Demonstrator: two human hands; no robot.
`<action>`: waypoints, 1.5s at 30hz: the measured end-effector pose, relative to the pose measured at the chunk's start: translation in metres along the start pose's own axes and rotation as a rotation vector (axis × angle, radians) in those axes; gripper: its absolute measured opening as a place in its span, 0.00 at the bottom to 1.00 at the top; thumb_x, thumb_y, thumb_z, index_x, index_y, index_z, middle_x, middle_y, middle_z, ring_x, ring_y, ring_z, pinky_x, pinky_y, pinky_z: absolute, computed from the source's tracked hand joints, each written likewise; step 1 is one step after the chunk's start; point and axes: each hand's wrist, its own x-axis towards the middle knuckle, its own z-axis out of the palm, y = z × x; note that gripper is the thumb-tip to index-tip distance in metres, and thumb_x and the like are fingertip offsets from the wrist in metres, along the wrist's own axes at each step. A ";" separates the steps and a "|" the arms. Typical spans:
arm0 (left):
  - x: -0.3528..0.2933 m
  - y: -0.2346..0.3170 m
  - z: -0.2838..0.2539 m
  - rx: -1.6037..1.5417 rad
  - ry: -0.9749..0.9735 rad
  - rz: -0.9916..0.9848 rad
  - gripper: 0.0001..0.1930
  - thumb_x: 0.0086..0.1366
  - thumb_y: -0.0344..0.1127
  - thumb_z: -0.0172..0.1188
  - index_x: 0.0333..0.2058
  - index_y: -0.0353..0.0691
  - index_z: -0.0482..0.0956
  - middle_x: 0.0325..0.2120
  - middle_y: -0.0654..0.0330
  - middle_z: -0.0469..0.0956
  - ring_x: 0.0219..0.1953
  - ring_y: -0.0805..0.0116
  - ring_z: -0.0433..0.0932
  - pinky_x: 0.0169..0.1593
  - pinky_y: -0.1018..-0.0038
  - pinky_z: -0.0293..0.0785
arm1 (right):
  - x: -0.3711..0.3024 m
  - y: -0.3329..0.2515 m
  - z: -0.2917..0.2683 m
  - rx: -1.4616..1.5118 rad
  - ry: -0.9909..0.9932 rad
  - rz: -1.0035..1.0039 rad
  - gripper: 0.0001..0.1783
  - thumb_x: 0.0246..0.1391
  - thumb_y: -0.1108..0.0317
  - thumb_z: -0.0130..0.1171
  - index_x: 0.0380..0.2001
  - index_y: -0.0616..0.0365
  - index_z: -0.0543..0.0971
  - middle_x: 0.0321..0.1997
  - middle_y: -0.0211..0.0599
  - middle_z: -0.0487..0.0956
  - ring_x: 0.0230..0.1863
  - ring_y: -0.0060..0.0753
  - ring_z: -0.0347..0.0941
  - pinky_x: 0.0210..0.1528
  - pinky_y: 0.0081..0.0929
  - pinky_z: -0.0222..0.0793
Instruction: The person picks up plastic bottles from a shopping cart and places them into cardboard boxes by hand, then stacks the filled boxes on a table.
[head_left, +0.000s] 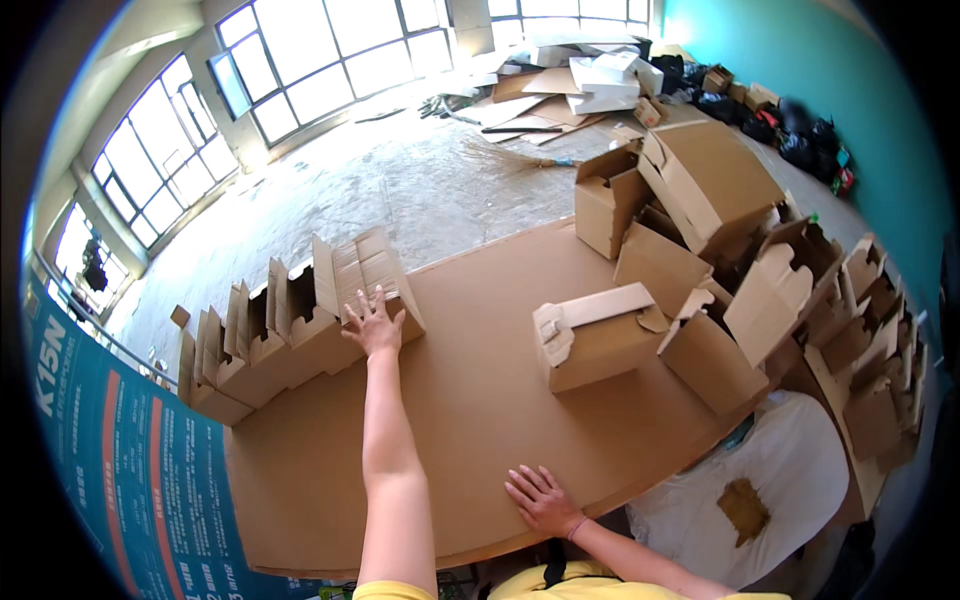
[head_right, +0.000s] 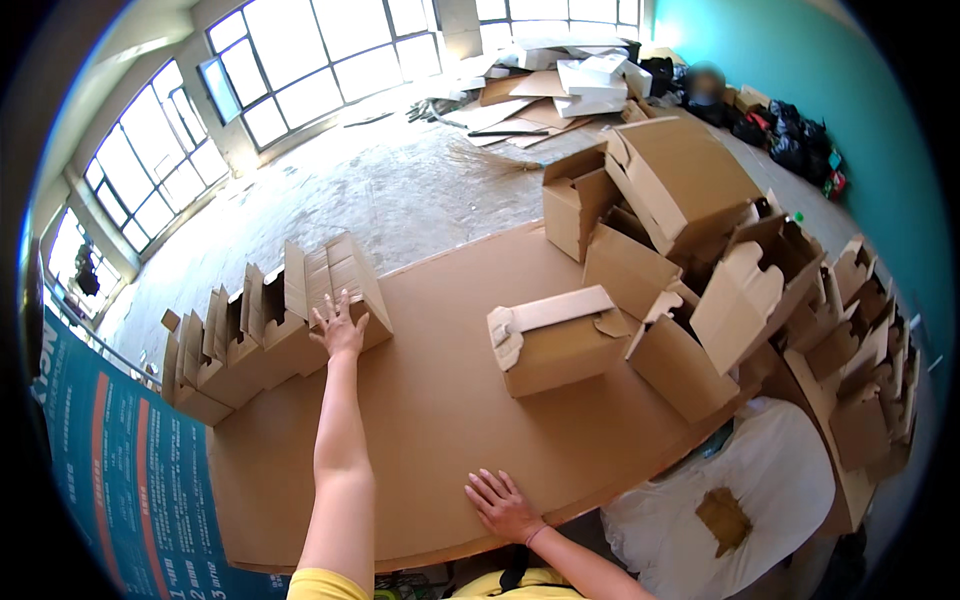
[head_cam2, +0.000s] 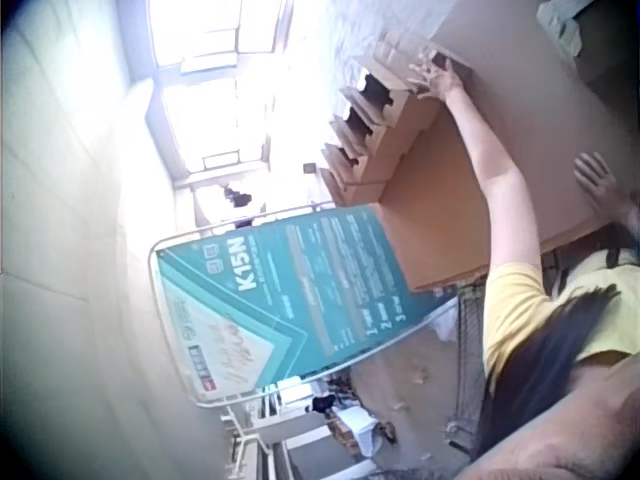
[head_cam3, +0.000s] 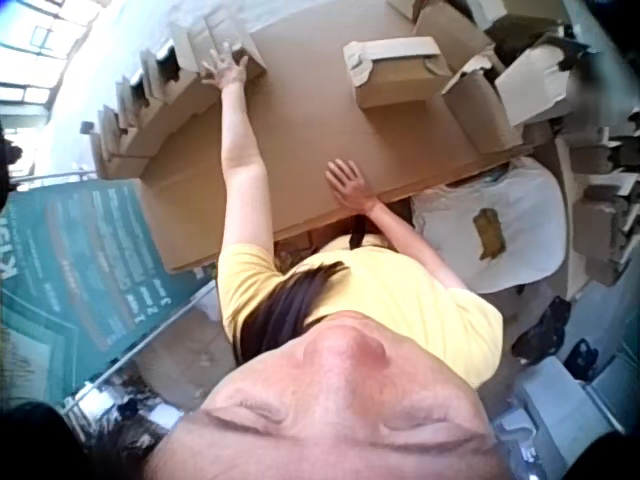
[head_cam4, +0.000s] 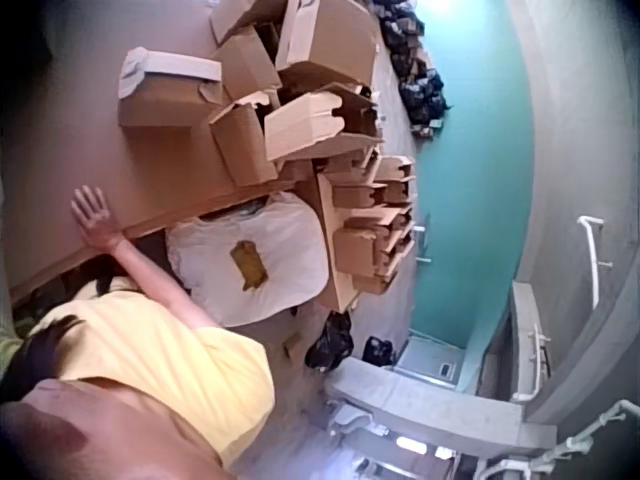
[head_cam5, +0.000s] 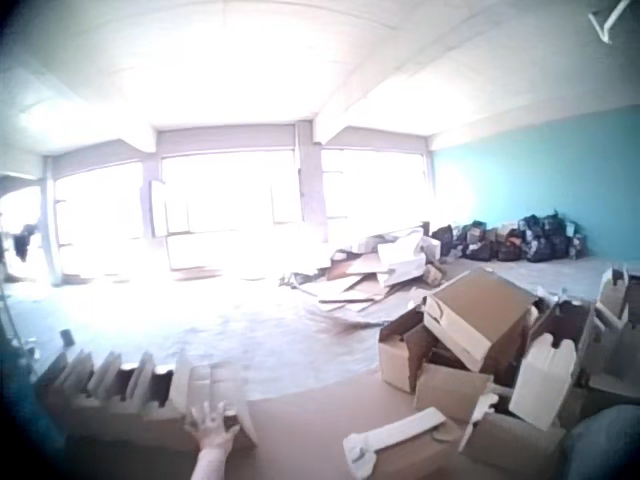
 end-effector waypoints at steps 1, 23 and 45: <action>-0.017 0.001 -0.001 -0.007 0.026 0.066 0.39 0.62 0.56 0.62 0.69 0.67 0.56 0.73 0.63 0.45 0.74 0.46 0.38 0.66 0.27 0.41 | -0.001 0.001 0.000 -0.005 0.009 0.010 0.26 0.59 0.58 0.53 0.60 0.53 0.72 0.68 0.40 0.67 0.71 0.43 0.59 0.71 0.48 0.52; -0.392 -0.169 0.026 -0.266 -0.159 0.047 0.30 0.65 0.35 0.59 0.64 0.32 0.63 0.69 0.43 0.53 0.72 0.42 0.48 0.71 0.51 0.50 | 0.129 0.274 -0.253 0.467 1.257 0.515 0.22 0.59 0.65 0.60 0.54 0.64 0.73 0.48 0.43 0.79 0.45 0.34 0.76 0.49 0.32 0.74; -0.410 -0.163 0.030 -0.152 -0.088 0.021 0.28 0.70 0.35 0.49 0.66 0.34 0.60 0.69 0.46 0.53 0.72 0.46 0.49 0.72 0.51 0.45 | 0.154 0.354 -0.298 0.204 1.750 0.825 0.52 0.59 0.40 0.55 0.68 0.75 0.51 0.68 0.67 0.62 0.69 0.58 0.60 0.70 0.40 0.55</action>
